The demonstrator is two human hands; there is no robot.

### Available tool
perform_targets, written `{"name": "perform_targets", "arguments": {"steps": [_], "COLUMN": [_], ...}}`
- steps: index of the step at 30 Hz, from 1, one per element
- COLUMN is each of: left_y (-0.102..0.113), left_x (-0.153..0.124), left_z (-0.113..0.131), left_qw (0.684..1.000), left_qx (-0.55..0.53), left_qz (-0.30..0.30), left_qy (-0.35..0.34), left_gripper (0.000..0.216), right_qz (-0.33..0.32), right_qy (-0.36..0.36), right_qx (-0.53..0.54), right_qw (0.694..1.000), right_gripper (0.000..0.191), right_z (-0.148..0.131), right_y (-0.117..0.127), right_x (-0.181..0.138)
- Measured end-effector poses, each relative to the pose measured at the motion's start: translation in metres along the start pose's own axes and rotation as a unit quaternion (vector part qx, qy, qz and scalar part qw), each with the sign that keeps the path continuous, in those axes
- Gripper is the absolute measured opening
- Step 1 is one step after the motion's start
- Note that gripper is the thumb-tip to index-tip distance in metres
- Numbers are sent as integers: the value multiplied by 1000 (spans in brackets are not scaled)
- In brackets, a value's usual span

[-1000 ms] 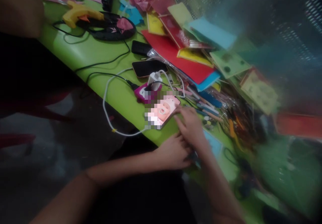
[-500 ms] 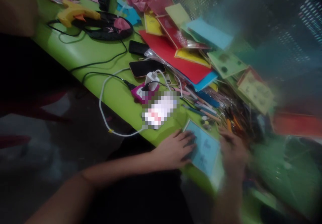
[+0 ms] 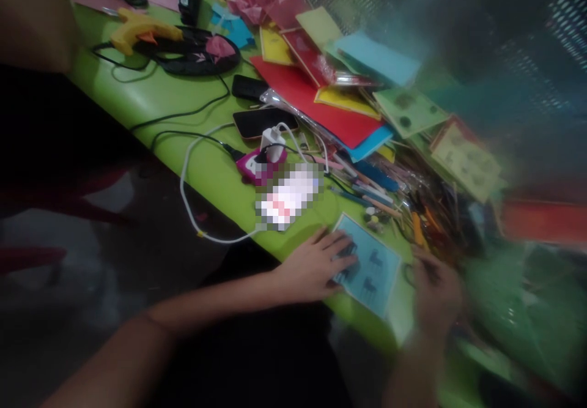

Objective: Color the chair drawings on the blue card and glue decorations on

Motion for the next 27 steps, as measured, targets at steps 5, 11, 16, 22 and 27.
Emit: {"name": "perform_targets", "arguments": {"steps": [5,11,16,22,27], "left_y": [-2,6,15,11,10], "left_x": [0,8,28,39,37], "left_z": [-4,-4,-9,-23,-25], "left_qw": [1000,998,997,996,996], "left_qx": [-2,14,46,64,65], "left_qz": [-8,-28,-20,-14,-7], "left_qy": [10,45,52,62,61], "left_gripper": [69,72,67,64,62], "right_qz": [54,100,132,121,107], "right_qy": [-22,-66,-91,-120,-97], "right_qx": [-15,11,52,60,57], "right_qw": [998,993,986,984,988], "right_gripper": [32,22,14,17,19], "right_z": [28,53,52,49,54], "right_y": [13,15,22,24,23], "right_x": [-9,-18,-20,-21,-24]}}
Point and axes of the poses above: each hand's wrist, its own x-axis towards the middle knuckle, its own y-axis out of the back of the hand, z = x × y, the point moved 9 cm from there along x, towards the middle knuckle, and after that the axes turned 12 degrees about -x, right-handed, at the moved point
